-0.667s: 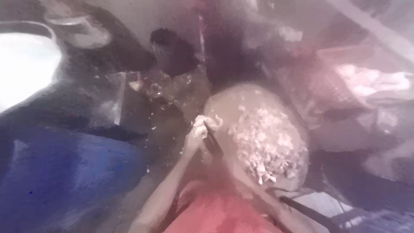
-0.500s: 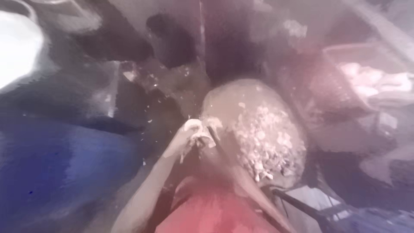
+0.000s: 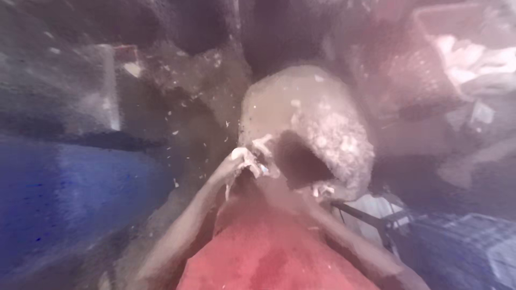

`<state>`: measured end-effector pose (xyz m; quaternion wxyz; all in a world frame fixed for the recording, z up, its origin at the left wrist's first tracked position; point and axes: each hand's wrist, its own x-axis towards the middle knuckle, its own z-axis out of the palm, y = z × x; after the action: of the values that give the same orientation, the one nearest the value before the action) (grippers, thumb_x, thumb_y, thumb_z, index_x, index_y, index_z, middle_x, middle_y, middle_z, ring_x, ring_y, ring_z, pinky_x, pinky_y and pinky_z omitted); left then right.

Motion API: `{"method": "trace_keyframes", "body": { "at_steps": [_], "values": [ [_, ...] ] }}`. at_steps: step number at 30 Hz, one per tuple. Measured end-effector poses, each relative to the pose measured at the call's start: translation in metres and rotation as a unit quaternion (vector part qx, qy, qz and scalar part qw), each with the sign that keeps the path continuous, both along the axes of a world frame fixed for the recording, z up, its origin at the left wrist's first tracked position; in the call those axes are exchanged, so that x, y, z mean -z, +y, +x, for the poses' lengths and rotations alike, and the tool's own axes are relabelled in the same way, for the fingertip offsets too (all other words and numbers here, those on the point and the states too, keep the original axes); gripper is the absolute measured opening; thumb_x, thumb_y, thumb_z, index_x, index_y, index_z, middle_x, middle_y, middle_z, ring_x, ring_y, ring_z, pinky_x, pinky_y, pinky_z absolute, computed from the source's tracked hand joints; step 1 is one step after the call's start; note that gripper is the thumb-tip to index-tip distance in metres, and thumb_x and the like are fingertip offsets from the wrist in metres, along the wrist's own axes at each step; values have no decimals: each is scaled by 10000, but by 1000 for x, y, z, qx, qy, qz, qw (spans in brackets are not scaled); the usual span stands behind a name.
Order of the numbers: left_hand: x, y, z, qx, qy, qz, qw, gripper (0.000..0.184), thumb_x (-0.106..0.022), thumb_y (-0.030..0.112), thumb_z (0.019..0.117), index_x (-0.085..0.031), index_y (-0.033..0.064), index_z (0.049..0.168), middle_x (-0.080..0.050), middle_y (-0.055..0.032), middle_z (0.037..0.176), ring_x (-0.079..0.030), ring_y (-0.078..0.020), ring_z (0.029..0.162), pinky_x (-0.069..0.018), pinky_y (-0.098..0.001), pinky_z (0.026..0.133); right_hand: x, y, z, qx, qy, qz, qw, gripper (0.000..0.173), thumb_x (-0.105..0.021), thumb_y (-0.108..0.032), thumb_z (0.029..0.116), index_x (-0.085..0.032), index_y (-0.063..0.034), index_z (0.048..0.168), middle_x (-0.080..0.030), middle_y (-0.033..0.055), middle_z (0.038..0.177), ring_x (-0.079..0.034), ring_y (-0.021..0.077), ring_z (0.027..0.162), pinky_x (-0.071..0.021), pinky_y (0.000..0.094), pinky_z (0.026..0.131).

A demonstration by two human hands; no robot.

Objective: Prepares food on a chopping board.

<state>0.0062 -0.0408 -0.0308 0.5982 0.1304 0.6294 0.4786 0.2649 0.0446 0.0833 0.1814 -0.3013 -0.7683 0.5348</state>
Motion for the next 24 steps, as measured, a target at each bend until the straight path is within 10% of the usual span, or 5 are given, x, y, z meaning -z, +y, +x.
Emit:
{"method": "trace_keyframes", "body": {
  "at_steps": [7, 13, 19, 22, 24],
  "values": [
    [31, -97, 35, 203, 250, -6, 946, 526, -714, 218, 933, -548, 22, 1392, -654, -174, 1290, -640, -245, 1194, -503, -463, 1068, 49, 13, 18, -29, -155, -98, 983, 632, -351, -470, 1073, -523, 53, 1383, -668, 159, 1137, -664, 160, 1002, -567, 338, 914],
    [57, -142, 65, 21, 130, -38, 990, 476, -737, 131, 898, -566, 20, 1327, -699, -104, 1146, -691, -160, 996, -596, -373, 896, 84, 6, 52, -85, -213, -130, 965, 705, -316, -576, 1061, -579, 21, 1327, -690, 131, 1070, -671, 160, 940, -566, 360, 899],
    [-137, -93, 33, -84, 106, 77, 988, 254, -338, 59, 1058, -476, -50, 1242, -653, -23, 929, -652, -37, 798, -574, -198, 717, 86, 6, 65, -144, -381, -168, 897, 576, -313, -477, 1104, -576, -21, 1340, -669, 207, 1156, -665, 314, 1068, -516, 516, 969],
    [-277, 29, 60, 98, 443, -126, 882, 202, -559, -60, 999, -612, -83, 1193, -649, -127, 1068, -605, -92, 1011, -457, -191, 956, 90, 3, 63, -186, -445, -104, 870, 520, -425, -434, 1076, -597, -2, 1310, -679, 235, 1153, -669, 380, 1094, -509, 579, 955],
    [-176, 57, 17, 190, 682, 140, 692, 220, -704, 95, 908, -741, 39, 1118, -696, -214, 1070, -651, -371, 1071, -454, -541, 1031, 93, 1, 66, -209, -459, -69, 861, 487, -473, -394, 1058, -604, -18, 1338, -682, 245, 1168, -658, 405, 1126, -494, 610, 969]
  ]
}}
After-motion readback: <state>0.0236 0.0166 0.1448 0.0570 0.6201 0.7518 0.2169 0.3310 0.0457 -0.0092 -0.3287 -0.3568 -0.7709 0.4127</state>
